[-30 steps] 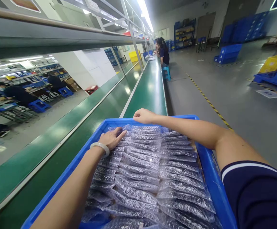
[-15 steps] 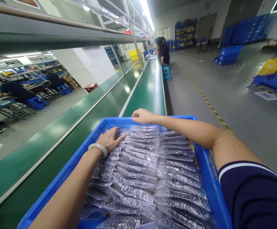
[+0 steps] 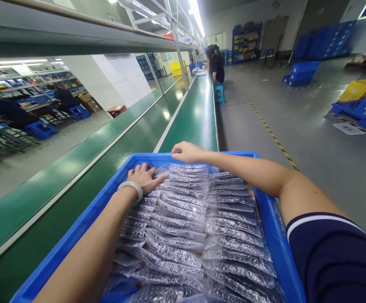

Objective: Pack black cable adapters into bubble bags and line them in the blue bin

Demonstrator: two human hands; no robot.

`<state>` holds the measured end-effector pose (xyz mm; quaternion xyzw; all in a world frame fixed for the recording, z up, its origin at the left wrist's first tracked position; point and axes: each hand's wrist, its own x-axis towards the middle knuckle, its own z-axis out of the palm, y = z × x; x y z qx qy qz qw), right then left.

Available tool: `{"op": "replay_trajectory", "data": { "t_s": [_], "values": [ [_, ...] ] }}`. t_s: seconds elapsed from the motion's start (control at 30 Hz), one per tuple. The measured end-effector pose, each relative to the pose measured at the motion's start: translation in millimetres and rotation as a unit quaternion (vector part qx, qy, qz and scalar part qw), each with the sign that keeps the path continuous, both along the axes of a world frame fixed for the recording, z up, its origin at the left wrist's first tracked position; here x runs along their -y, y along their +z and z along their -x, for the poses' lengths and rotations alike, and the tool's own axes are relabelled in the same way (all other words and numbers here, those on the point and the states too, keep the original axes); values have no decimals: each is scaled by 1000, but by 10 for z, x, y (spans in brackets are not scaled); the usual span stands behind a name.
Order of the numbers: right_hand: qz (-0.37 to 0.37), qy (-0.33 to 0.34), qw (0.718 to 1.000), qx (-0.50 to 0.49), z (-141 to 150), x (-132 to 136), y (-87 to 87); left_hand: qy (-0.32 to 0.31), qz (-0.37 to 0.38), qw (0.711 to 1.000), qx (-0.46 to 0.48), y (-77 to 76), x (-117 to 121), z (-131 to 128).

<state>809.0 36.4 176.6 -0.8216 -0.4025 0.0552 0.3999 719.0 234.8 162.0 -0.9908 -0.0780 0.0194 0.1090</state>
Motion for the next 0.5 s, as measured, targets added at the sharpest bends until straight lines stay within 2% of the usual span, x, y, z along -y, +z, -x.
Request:
{"op": "replay_trajectory", "data": {
  "t_s": [0.07, 0.17, 0.2, 0.23, 0.27, 0.33, 0.4, 0.5],
  "values": [
    [-1, -2, 1000, 10, -8, -1, -5, -1, 6, 1000, 10, 45, 11, 46],
    [-13, -10, 1000, 5, -35, -14, -28, -31, 67, 989, 125, 295, 92, 331],
    [-14, -11, 1000, 0, -42, -19, -35, -50, 111, 974, 190, 413, 148, 499],
    [-13, -11, 1000, -4, -44, -23, -40, -98, 164, 958, 215, 529, 219, 703],
    [-11, -11, 1000, -6, -41, -24, -41, -161, 219, 943, 191, 627, 299, 935],
    [-10, -13, 1000, -9, -23, -23, -34, -233, 273, 926, 113, 717, 453, 1440],
    [-10, -17, 1000, -11, 1, -20, -19, -284, 262, 917, 99, 638, 546, 1902],
    [-8, -26, 1000, -14, 24, -19, -2, -322, 220, 918, 69, 328, 554, 2312]
  ]
}}
